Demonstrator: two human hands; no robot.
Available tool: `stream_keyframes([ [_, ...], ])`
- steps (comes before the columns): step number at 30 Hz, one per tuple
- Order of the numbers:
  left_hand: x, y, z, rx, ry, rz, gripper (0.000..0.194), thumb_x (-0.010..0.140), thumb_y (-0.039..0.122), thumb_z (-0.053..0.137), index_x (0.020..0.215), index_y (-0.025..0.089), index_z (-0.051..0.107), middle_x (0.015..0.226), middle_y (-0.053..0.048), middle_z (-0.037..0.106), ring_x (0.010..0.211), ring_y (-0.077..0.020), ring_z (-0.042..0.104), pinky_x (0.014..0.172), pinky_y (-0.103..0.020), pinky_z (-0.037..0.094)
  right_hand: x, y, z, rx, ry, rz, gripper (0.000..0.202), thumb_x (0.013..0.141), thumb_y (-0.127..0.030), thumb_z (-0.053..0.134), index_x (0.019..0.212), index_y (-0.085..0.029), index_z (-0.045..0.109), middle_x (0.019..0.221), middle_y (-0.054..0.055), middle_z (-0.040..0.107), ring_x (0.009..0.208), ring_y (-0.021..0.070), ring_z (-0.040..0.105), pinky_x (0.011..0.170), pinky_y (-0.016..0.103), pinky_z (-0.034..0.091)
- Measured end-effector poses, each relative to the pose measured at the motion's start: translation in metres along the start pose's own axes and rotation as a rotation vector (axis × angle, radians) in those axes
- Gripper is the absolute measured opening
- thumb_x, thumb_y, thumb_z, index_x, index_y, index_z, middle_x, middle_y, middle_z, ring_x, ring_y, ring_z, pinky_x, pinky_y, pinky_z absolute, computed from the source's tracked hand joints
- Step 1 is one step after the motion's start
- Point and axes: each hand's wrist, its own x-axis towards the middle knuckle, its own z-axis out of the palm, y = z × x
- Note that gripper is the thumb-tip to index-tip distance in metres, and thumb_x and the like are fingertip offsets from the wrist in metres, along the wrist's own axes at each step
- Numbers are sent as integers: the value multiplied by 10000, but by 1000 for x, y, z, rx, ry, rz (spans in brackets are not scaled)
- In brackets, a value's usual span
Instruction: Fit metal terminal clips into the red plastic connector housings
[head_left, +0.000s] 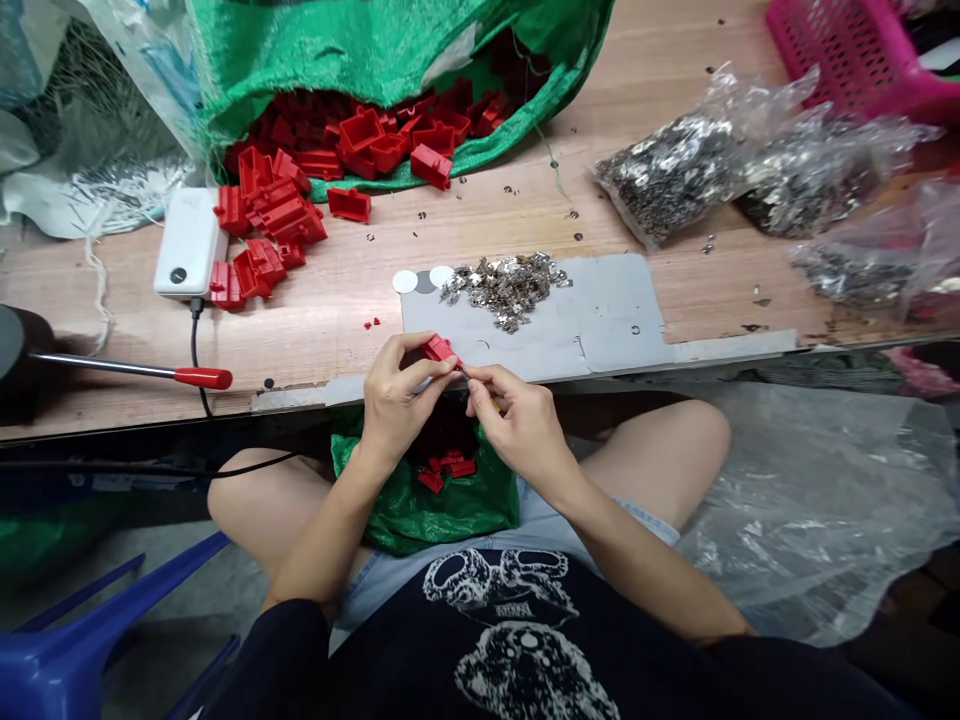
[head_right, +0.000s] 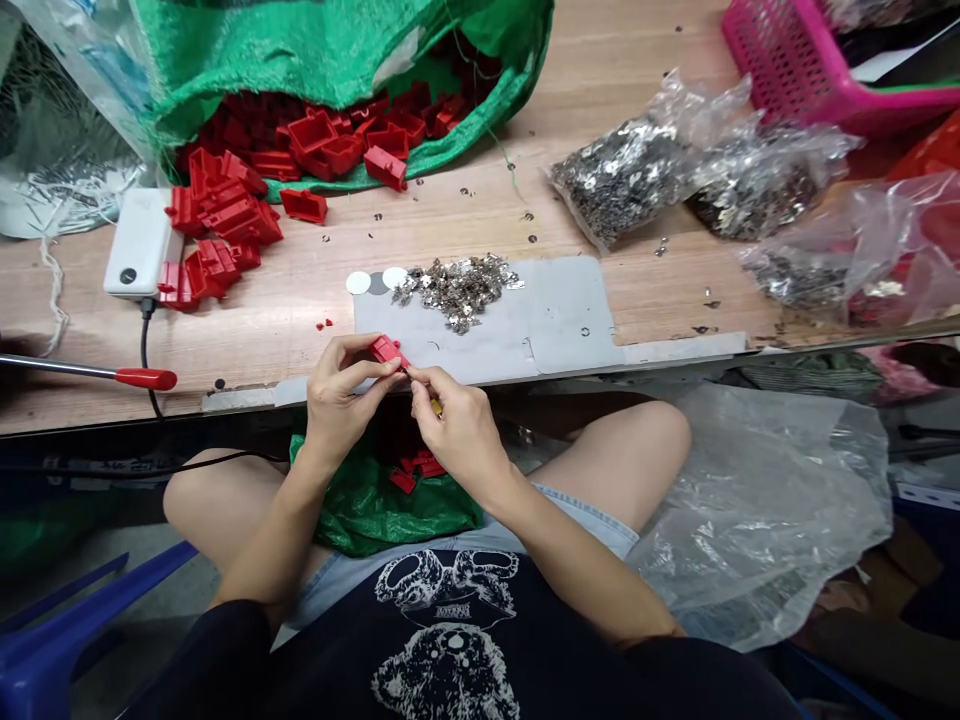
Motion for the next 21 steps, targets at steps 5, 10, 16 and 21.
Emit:
stream_keyframes([
  [5, 0, -1, 0, -14, 7, 11, 85, 912, 301, 740, 943, 222, 750, 1156, -73, 671, 1049, -186, 691, 879, -367, 630, 0, 6, -1, 57, -39, 2, 279, 1011, -412, 519, 1155, -222, 663, 744, 19, 688, 562, 139, 589, 530, 264, 436],
  [10, -2, -4, 0, -46, 5, 42, 107, 906, 286, 746, 987, 217, 753, 1187, -85, 675, 1076, -189, 696, 909, -368, 627, -2, 13, -2, 189, -80, 27, 307, 1014, -461, 529, 1172, -217, 628, 779, 10, 688, 509, 105, 521, 477, 247, 385],
  [16, -3, -6, 0, -58, -6, 21, 106, 906, 284, 747, 988, 216, 753, 1199, -93, 674, 1096, -195, 694, 910, -371, 627, 1, 5, -2, 74, -90, 13, 265, 1015, -431, 532, 1106, -208, 642, 728, 8, 668, 534, 120, 549, 514, 255, 398],
  [21, -2, -8, 1, -74, 24, 70, 104, 893, 264, 761, 978, 204, 760, 1157, -103, 676, 1046, -193, 695, 870, -361, 624, 4, -3, -5, -62, -97, -72, 189, 1000, -347, 532, 1050, -207, 651, 723, 27, 676, 618, 160, 636, 612, 272, 462],
])
